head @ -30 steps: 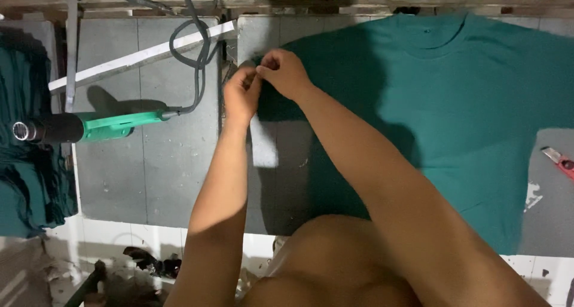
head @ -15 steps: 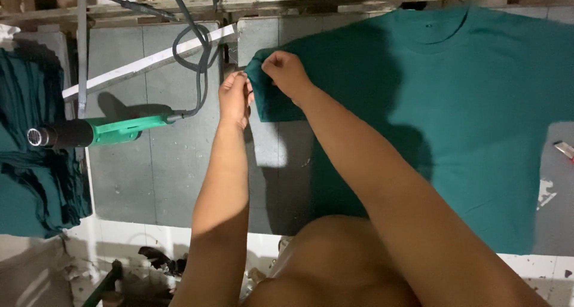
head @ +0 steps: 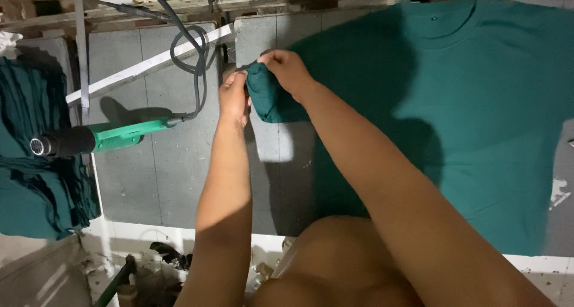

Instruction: The person lays a green t-shirt flat on a table and uses a red utility knife to cut the collar and sleeve seams. They remove the cut fabric pieces and continue trimming the shirt's edges.

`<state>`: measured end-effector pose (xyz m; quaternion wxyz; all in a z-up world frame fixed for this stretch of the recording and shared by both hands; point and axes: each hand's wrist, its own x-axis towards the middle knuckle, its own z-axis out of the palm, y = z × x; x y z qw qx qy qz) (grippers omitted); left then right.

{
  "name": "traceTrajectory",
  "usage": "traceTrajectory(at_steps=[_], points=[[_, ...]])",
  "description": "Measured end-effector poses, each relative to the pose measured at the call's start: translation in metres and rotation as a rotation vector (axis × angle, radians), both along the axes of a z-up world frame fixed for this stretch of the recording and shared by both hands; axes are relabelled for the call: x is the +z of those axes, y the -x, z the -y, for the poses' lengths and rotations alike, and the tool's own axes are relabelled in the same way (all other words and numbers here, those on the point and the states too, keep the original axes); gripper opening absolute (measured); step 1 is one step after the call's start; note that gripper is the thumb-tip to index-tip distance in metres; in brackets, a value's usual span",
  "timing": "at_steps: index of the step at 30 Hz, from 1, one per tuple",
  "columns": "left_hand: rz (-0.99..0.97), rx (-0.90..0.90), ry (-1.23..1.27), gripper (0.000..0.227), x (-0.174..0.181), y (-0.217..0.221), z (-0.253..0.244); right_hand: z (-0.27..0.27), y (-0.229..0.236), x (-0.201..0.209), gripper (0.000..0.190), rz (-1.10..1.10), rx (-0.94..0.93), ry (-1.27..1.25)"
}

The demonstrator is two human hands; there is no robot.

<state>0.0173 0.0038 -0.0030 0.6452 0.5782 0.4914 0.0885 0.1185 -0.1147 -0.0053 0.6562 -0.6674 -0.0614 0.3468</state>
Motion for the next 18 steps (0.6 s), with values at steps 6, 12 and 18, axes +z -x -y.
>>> traceTrajectory(at_steps=[6, 12, 18], points=[[0.047, 0.027, 0.065, 0.014, -0.013, 0.006, -0.008, -0.002, -0.007, -0.026, 0.021, 0.032, 0.012, 0.058], [0.070, 0.017, 0.067, 0.017, -0.011, 0.006, -0.008, 0.002, -0.005, -0.010, 0.021, 0.124, 0.064, 0.107], [0.083, 0.005, 0.053, 0.018, -0.024, 0.006, -0.013, 0.009, -0.002, 0.004, 0.015, 0.225, 0.206, 0.102]])
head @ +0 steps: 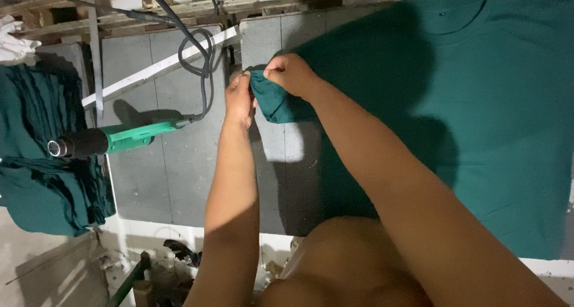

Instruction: The person lays a green t-shirt flat on a table and uses a red utility knife to cut the collar and sleeve seams. They remove the cut fabric pieces and continue trimming the shirt's edges.

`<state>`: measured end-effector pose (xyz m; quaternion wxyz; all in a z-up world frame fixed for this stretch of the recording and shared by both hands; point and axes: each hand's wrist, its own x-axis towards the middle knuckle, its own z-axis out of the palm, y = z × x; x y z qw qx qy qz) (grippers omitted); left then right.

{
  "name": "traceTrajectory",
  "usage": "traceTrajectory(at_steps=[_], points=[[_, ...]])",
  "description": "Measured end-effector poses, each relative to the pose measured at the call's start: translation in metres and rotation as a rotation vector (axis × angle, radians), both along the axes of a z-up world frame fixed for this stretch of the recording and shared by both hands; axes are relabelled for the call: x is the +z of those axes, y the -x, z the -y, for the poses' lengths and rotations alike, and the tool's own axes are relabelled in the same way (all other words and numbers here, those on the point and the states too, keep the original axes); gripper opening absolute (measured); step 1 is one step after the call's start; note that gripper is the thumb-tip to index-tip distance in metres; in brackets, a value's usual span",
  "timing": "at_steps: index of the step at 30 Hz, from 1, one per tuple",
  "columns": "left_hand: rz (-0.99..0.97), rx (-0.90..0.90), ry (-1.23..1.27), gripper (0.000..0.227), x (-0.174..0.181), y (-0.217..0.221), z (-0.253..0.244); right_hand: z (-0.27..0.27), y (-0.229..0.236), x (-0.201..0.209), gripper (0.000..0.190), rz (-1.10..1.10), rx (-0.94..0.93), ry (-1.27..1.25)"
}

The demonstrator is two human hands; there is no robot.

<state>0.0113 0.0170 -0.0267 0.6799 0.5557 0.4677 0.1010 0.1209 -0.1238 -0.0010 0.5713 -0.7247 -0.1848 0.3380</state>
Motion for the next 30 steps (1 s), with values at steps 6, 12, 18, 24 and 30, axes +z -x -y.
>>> traceTrajectory(at_steps=[6, 12, 18, 24, 30], points=[[-0.013, -0.067, -0.070, 0.022, 0.012, 0.003, 0.008, -0.009, -0.010, -0.061, 0.028, -0.108, -0.035, -0.014], [0.064, -0.089, -0.050, 0.022, 0.017, 0.002, 0.012, -0.011, -0.012, -0.073, 0.036, -0.241, -0.067, 0.020], [0.087, -0.148, -0.214, 0.015, 0.029, 0.007, 0.020, -0.004, -0.008, -0.046, 0.031, -0.140, -0.101, 0.112], [-0.258, -0.277, -0.644, 0.033, 0.025, 0.055, 0.034, -0.008, -0.012, -0.062, 0.028, -0.215, -0.135, 0.046], [-0.436, -0.384, -0.562, 0.024, 0.014, 0.095, 0.048, -0.011, -0.013, -0.068, 0.025, -0.270, -0.118, 0.031]])
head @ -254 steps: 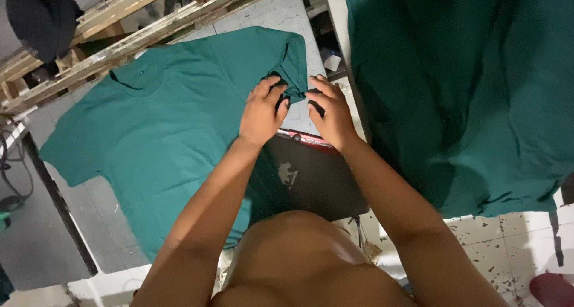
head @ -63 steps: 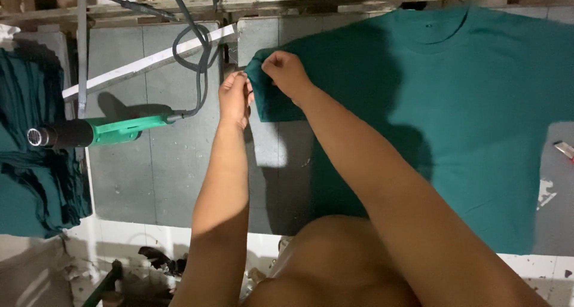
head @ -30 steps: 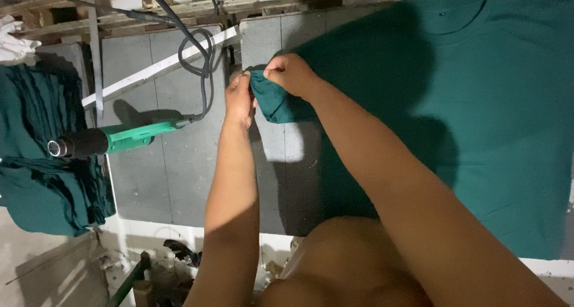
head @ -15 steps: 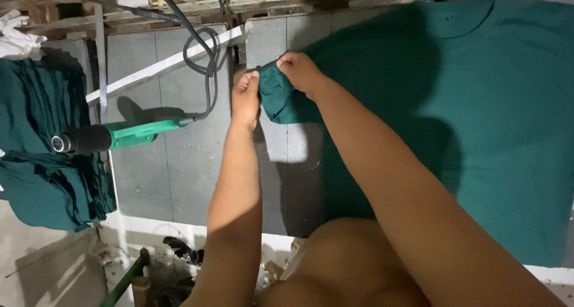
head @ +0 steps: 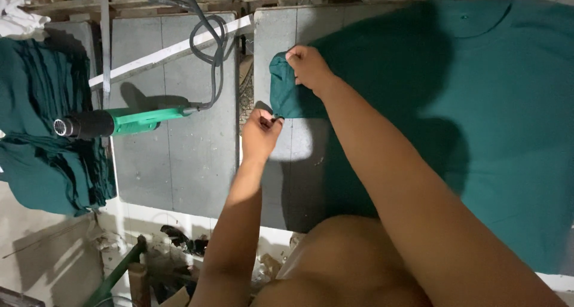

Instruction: The person lays a green t-shirt flat on a table and uses a red utility knife to cut the collar and sleeve seams. They remove the cut fabric pieces and continue trimming the shirt's edges.

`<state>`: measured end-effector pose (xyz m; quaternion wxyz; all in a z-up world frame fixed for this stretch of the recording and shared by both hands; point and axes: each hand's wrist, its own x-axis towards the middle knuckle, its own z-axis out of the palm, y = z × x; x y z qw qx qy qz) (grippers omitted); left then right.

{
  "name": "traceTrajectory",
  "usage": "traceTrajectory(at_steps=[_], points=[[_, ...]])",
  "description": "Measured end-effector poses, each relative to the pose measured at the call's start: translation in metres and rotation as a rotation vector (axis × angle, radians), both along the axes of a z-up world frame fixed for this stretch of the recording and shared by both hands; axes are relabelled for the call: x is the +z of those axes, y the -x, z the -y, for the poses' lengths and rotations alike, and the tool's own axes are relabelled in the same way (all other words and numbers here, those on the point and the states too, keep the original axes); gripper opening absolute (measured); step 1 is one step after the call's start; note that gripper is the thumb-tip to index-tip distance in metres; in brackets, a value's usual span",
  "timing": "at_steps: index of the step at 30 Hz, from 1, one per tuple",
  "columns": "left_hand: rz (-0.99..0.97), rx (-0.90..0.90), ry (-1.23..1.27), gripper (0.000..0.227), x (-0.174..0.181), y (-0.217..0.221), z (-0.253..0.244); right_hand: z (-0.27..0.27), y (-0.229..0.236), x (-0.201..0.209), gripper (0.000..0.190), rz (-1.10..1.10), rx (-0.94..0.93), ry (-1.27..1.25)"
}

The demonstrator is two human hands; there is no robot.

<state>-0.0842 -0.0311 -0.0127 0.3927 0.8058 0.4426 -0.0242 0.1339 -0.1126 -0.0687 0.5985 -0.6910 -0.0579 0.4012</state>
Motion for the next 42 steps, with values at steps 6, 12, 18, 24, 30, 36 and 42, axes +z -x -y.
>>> traceTrajectory(at_steps=[6, 12, 18, 24, 30, 36, 42], points=[[0.261, -0.252, -0.359, 0.032, 0.034, 0.005, 0.027, 0.008, 0.005, 0.032, 0.022, 0.015, -0.023, -0.003], [0.444, -0.499, -0.628, 0.010, 0.027, 0.012, 0.028, 0.016, 0.011, 0.074, 0.016, 0.016, 0.100, 0.102], [0.388, -0.596, -0.756, 0.033, 0.013, 0.031, 0.044, 0.012, 0.016, 0.042, 0.022, 0.366, 0.090, 0.074], [0.360, -0.538, -0.833, 0.043, 0.015, 0.037, 0.059, 0.010, 0.019, 0.028, 0.025, 0.435, 0.093, 0.051], [0.353, -0.246, -0.422, 0.037, 0.027, 0.022, 0.060, -0.001, 0.038, -0.007, 0.029, 1.034, 0.300, 0.005], [0.547, -0.427, -0.484, 0.040, 0.035, -0.033, 0.052, 0.077, 0.052, 0.075, 0.031, 1.045, 0.224, -0.171], [0.215, -0.446, -0.829, 0.038, 0.051, -0.106, 0.000, 0.246, 0.080, 0.113, 0.022, 1.080, 0.195, 0.352]])
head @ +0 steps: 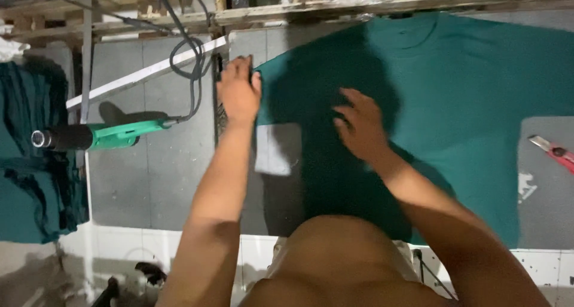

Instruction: The person lays a green t-shirt flat on a table and uses a red utility knife to cut the collar and sleeve seams. They remove the cut fabric pieces and continue trimming the shirt's edges.

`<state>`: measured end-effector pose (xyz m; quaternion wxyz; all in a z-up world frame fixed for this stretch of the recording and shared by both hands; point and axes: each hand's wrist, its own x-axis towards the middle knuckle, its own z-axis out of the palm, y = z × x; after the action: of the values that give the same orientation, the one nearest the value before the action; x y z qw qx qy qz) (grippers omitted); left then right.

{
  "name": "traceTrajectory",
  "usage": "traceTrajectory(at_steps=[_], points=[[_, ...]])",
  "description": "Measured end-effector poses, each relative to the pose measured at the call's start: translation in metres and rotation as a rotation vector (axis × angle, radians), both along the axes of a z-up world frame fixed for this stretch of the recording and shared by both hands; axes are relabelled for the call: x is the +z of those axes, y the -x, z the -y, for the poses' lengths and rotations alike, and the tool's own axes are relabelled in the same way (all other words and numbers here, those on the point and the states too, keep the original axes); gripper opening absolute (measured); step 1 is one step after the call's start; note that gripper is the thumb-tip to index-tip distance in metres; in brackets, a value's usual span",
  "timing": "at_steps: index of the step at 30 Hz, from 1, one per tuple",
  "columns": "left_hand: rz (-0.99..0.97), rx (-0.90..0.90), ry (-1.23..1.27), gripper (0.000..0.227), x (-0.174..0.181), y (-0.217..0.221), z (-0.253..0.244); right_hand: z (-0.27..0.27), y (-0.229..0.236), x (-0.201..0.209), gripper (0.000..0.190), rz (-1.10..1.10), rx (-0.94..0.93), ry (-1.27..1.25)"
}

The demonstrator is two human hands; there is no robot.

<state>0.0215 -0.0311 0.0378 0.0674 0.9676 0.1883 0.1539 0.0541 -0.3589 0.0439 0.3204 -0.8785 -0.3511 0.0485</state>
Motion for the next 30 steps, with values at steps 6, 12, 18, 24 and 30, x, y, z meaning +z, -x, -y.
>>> traceTrajectory(at_steps=[6, 12, 18, 24, 30], points=[[-0.303, 0.089, 0.003, 0.017, -0.106, -0.036, -0.092, 0.181, 0.046, -0.020, 0.035, 0.276, -0.502, 0.265], [-0.067, 0.656, 0.984, 0.010, -0.106, -0.036, -0.105, 0.216, 0.057, -0.043, 0.069, 0.078, -0.629, 0.407], [0.249, 0.533, 0.728, 0.017, -0.153, -0.040, -0.135, 0.217, 0.053, -0.034, 0.069, 0.044, -0.642, 0.418], [0.479, 0.042, 0.170, 0.028, -0.031, 0.010, 0.050, 0.215, 0.051, -0.029, 0.067, 0.053, -0.662, 0.405], [0.147, -0.430, 0.351, 0.034, 0.021, 0.119, 0.239, 0.223, 0.057, -0.032, 0.065, 0.130, -0.626, 0.420]])
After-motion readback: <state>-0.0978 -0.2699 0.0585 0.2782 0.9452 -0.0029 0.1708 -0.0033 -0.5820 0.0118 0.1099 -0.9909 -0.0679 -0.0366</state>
